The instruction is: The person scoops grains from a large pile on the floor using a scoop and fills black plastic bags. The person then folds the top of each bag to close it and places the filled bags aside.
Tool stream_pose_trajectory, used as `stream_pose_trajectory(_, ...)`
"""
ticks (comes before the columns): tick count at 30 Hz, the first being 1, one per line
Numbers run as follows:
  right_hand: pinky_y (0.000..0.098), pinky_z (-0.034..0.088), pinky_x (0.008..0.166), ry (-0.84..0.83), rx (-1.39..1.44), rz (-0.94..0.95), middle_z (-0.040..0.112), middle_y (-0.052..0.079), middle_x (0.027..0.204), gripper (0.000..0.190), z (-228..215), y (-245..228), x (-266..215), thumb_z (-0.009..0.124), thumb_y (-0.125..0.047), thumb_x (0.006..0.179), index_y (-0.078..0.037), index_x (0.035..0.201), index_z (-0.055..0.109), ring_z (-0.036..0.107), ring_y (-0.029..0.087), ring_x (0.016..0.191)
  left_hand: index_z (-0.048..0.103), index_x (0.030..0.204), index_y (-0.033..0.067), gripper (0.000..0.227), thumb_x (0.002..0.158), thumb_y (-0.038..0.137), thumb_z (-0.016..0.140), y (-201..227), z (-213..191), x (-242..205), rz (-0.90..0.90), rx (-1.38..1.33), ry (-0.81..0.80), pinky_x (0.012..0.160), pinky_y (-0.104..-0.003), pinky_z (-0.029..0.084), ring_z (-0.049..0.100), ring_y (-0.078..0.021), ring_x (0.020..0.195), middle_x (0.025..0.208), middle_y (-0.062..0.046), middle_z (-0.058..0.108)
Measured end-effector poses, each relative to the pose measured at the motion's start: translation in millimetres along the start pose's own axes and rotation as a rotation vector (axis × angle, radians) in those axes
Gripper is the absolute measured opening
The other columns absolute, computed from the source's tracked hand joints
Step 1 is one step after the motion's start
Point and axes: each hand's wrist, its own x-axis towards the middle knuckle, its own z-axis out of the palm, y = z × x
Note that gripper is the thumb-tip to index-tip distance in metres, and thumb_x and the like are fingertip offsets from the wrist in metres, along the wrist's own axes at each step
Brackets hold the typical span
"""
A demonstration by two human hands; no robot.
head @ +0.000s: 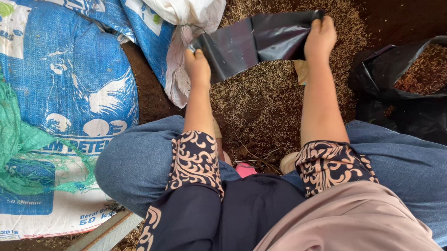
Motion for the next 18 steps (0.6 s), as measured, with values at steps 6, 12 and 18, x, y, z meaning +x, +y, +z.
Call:
stream_pose_trajectory(6,0.0287,0.053,0.083,0.086,0.025,-0.26,0.071,0.003,0.101,0.017,-36,27,53,0.052,-0.012,0.11,-0.003,0.116,0.065,0.063,0.011,0.089,0.046,0.139,0.0013,0.038,0.104,0.017,0.041,-12,-59,25,-0.33,-0.157,0.19,0.084,-0.04,0.06,0.074,-0.0293,0.101,0.127,-0.022,0.063)
stream_pose_trajectory(12,0.0259,0.052,0.087,-0.266,0.039,-0.389,0.072,0.0,0.105,0.018,-37,4,36,0.058,-0.011,0.11,-0.003,0.121,0.069,0.062,0.008,0.094,0.036,0.14,-0.0055,0.088,0.07,0.021,0.083,-52,-68,15,-0.045,0.554,0.77,0.104,-0.059,0.041,0.052,-0.0488,0.126,0.142,-0.032,0.046)
stream_pose_trajectory(18,0.0296,0.051,0.078,-0.702,-0.332,-0.254,0.068,-0.003,0.091,0.016,-10,-58,-16,0.062,-0.017,0.104,-0.01,0.115,0.07,0.062,0.01,0.084,0.071,0.124,0.007,0.042,0.081,0.008,0.074,8,10,-21,0.635,0.198,-0.218,0.109,-0.044,0.042,0.053,-0.0368,0.128,0.134,-0.022,0.06)
